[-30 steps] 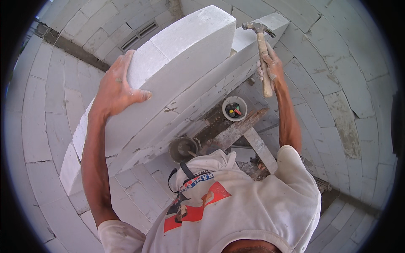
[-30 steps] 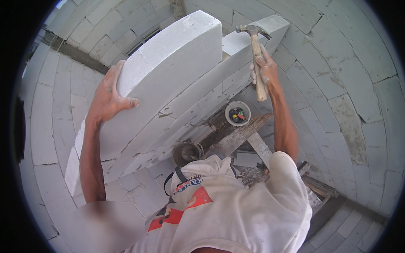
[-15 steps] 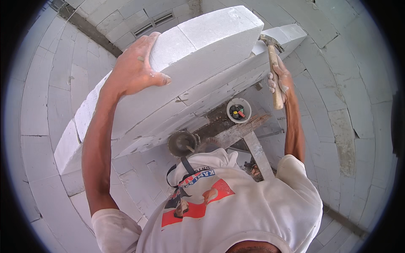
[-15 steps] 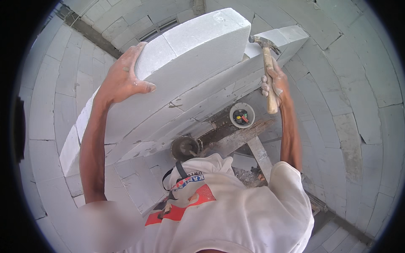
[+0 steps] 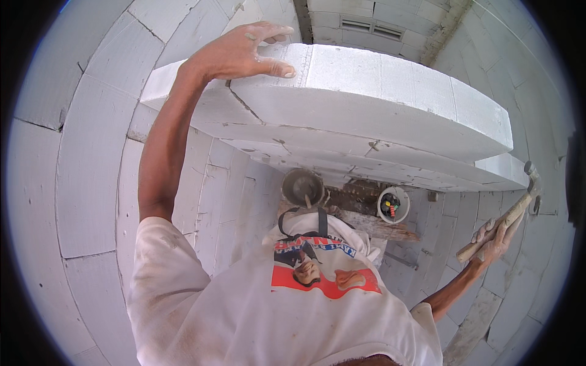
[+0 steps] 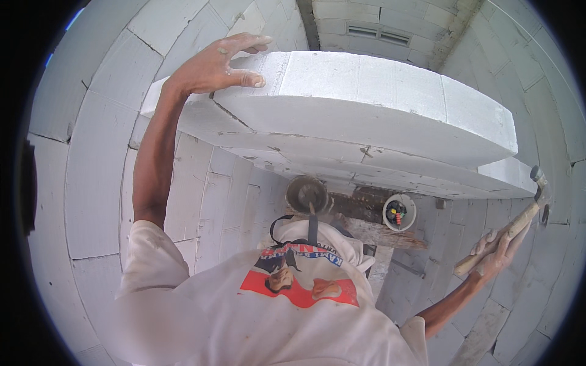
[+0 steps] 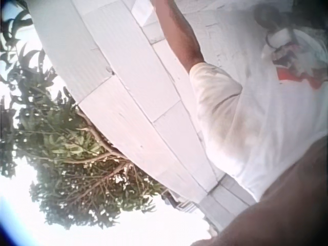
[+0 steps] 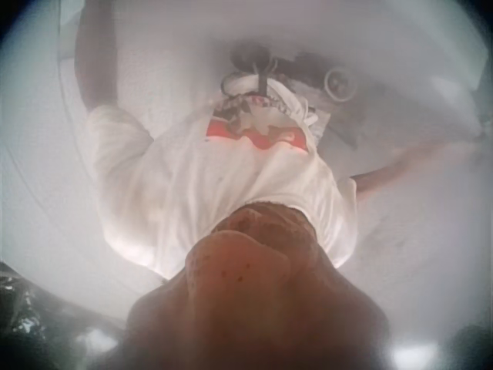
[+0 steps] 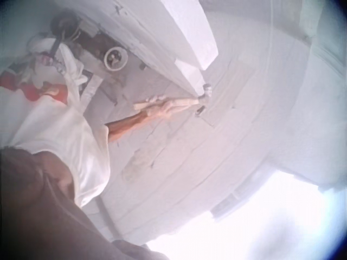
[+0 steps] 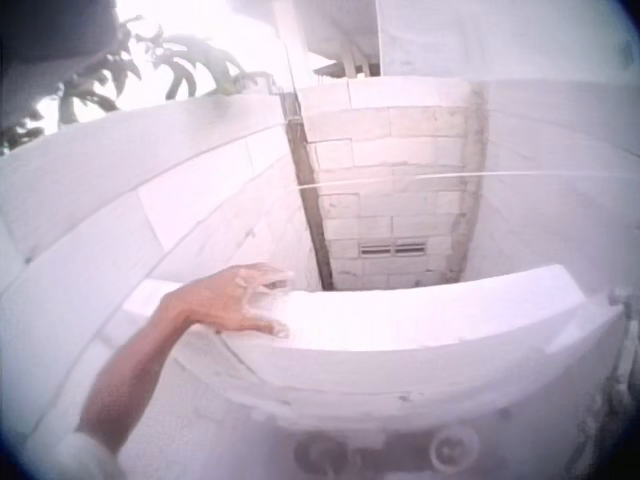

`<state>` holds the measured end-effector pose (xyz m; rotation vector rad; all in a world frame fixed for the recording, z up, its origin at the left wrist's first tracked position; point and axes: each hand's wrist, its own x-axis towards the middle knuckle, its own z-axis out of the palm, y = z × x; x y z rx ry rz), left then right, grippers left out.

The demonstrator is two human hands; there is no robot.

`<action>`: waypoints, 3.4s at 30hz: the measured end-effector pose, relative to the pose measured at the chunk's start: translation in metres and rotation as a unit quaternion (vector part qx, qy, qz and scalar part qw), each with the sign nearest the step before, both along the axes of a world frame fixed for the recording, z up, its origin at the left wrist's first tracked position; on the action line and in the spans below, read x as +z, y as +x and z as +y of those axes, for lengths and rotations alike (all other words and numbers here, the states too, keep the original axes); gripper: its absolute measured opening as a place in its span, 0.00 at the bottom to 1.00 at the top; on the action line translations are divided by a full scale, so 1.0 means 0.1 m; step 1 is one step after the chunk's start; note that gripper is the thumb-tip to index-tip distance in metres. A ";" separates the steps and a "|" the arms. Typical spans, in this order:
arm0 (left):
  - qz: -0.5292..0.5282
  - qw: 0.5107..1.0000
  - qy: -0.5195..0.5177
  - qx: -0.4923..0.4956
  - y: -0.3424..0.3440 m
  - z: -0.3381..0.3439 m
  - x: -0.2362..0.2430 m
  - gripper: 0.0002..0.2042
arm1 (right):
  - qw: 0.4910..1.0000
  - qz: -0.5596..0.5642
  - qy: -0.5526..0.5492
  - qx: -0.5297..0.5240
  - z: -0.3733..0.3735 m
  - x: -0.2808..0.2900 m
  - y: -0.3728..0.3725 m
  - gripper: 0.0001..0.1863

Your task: The person sets a string line along a wall using a hammer, applies mortar onto the blocks with a trowel, places a block on the mortar bed, and taps it with a hammer before applying additional mortar with the trowel.

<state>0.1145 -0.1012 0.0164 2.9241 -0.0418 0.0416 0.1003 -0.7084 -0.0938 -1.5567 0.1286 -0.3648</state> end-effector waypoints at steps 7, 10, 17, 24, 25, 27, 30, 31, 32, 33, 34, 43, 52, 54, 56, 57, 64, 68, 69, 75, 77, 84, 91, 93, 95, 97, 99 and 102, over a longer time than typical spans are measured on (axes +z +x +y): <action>0.038 0.997 0.066 -0.008 -0.45 0.41 -0.05 0.67 | 0.978 -0.110 -0.161 0.071 0.83 0.50 0.08 0.34; 0.013 0.993 0.112 -0.032 -0.46 0.52 -0.23 0.65 | 0.949 -0.091 -0.258 0.160 1.19 0.71 0.13 0.33; -0.067 0.995 0.054 -0.052 -0.45 0.57 -0.35 0.55 | 0.862 -0.142 -0.364 0.323 2.10 1.12 0.40 0.32; 0.004 0.998 0.042 -0.056 -0.43 0.51 -0.23 0.59 | 0.800 -0.179 -0.437 0.371 2.57 1.31 0.59 0.30; -0.008 0.997 0.042 -0.059 -0.43 0.53 -0.23 0.59 | 0.758 -0.197 -0.479 0.396 2.60 1.33 0.68 0.30; -0.001 0.998 0.032 -0.058 -0.45 0.59 -0.25 0.59 | 0.732 -0.156 -0.514 0.420 2.70 1.42 0.81 0.29; -0.008 0.998 0.031 -0.058 -0.42 0.62 -0.34 0.59 | 0.779 -0.132 -0.451 0.414 2.89 1.40 1.12 0.28; -0.020 0.997 0.048 -0.062 -0.40 0.62 -0.37 0.59 | 0.816 -0.167 -0.377 0.406 2.97 1.36 1.30 0.27; -0.026 0.997 0.042 -0.060 -0.38 0.58 -0.34 0.59 | 0.811 -0.169 -0.385 0.406 3.02 1.40 1.55 0.27; -0.016 0.997 0.029 -0.063 -0.37 0.53 -0.30 0.58 | 0.786 -0.161 -0.444 0.399 3.09 1.42 1.85 0.26; -0.004 0.998 0.017 -0.060 -0.41 0.53 -0.25 0.58 | 0.756 -0.154 -0.499 0.394 3.22 1.42 2.03 0.25; -0.050 0.984 -0.037 -0.168 -0.42 0.61 -0.15 0.39 | 0.646 -0.004 -0.525 0.555 4.17 0.83 2.34 0.24; -0.051 0.982 -0.037 -0.177 -0.40 0.62 -0.16 0.41 | 0.578 0.053 -0.548 0.603 4.49 0.89 2.10 0.22; -0.041 0.984 -0.039 -0.172 -0.40 0.60 -0.14 0.41 | 0.600 0.006 -0.545 0.586 4.48 0.85 2.13 0.21; -0.029 0.986 -0.037 -0.162 -0.41 0.61 -0.12 0.41 | 0.481 0.039 -0.592 0.645 4.56 0.86 2.25 0.21; -0.025 0.988 -0.021 -0.152 -0.41 0.61 -0.12 0.41 | 0.482 0.038 -0.592 0.645 4.56 0.85 2.28 0.21; -0.036 0.985 -0.004 -0.170 -0.34 0.62 -0.16 0.42 | 0.545 -0.017 -0.540 0.640 4.49 0.71 2.42 0.26; -0.033 0.984 -0.015 -0.172 -0.41 0.64 -0.20 0.43 | 0.561 -0.002 -0.559 0.610 4.38 0.99 2.30 0.28; -0.046 0.991 0.001 -0.129 -0.43 0.63 -0.32 0.50 | 0.576 -0.002 -0.559 0.596 4.34 1.13 2.19 0.27; -0.072 0.994 0.020 -0.074 -0.41 0.68 -0.44 0.59 | 0.705 -0.311 -0.535 0.348 3.45 1.38 1.61 0.26; -0.036 0.997 -0.006 -0.069 -0.41 0.59 -0.34 0.60 | 0.750 -0.289 -0.480 0.351 3.20 1.40 1.35 0.29; 0.009 1.000 0.018 -0.008 -0.43 0.52 -0.25 0.63 | 0.673 -0.346 -0.573 0.314 2.57 1.22 0.96 0.30; 0.020 0.998 0.036 -0.053 -0.42 0.53 -0.19 0.68 | 0.915 -0.221 -0.319 0.109 1.22 0.96 0.66 0.30; -0.004 0.996 0.060 -0.070 -0.32 0.46 -0.18 0.71 | 0.977 -0.117 -0.178 0.024 0.84 0.79 0.57 0.31; -0.056 0.996 0.019 -0.072 -0.25 0.14 -0.17 0.73 | 0.986 -0.076 -0.143 -0.028 0.54 0.63 0.48 0.31; -0.078 0.988 0.029 -0.129 -0.05 -0.41 -0.12 0.68 | 0.994 0.000 -0.076 -0.079 0.25 0.44 0.44 0.31; -0.099 0.978 0.039 -0.180 0.17 -0.96 -0.10 0.62 | 0.992 0.033 -0.078 -0.089 0.01 0.20 0.46 0.31; -0.139 0.955 0.063 -0.253 0.39 -1.48 -0.12 0.51 | 0.990 0.101 -0.052 -0.081 -0.22 -0.01 0.52 0.31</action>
